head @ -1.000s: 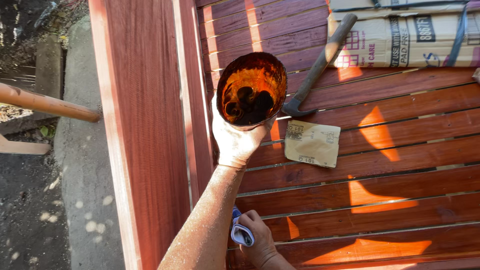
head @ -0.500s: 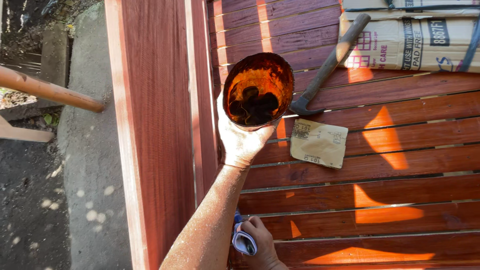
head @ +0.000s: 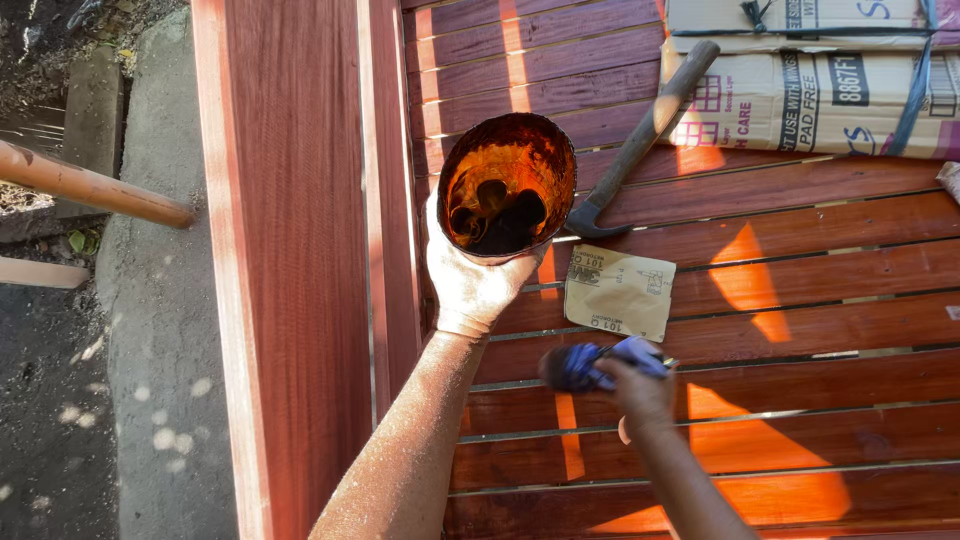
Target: The person holds a can of reddish-brown wood stain in one hand and wipes the stain onto the slats and frame of a red wooden bench with a cloth-wrapped applicator, working across the tabletop, edges and legs, and re-dips the applicator into the can as they cover the surface.
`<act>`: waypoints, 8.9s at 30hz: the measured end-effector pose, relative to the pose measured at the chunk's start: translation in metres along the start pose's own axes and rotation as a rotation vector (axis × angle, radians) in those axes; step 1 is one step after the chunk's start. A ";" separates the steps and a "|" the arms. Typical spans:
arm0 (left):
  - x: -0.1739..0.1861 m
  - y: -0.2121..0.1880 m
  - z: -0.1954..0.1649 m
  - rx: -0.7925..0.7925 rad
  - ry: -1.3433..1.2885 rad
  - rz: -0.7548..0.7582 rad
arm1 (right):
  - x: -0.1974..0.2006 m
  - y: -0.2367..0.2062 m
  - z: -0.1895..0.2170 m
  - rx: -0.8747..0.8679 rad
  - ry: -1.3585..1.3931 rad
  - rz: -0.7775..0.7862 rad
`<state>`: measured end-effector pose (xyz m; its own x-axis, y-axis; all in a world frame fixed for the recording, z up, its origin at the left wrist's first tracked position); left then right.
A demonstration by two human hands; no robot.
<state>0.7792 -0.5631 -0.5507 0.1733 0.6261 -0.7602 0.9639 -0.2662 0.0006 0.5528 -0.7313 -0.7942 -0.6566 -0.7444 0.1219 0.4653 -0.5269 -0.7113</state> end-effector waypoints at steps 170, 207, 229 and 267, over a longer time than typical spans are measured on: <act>-0.503 0.007 0.551 -0.300 0.846 0.347 | 0.760 0.230 0.215 0.618 -0.381 -0.377; -0.418 -0.023 0.440 -0.398 0.906 0.391 | 0.362 0.002 0.107 0.861 -0.376 0.005; -0.522 -0.031 0.565 -0.282 0.899 0.409 | 0.700 0.156 0.152 0.529 -0.314 -0.257; -0.520 -0.064 0.555 -0.286 0.811 0.472 | 0.605 0.072 0.162 0.667 -0.864 -0.527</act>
<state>0.5155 -1.2789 -0.5162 0.5367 0.8430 0.0360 0.7538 -0.4982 0.4286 0.2853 -1.2857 -0.6600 -0.3632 -0.2688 0.8921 0.6419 -0.7662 0.0304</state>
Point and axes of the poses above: each hand's wrist, its own y-axis towards the middle knuckle, its own x-axis out of the back of the hand, z = x × y, the point moved 9 cm from there along y, towards the middle knuckle, and after that the axes turned 11 degrees about -y, right-handed, at the moved point
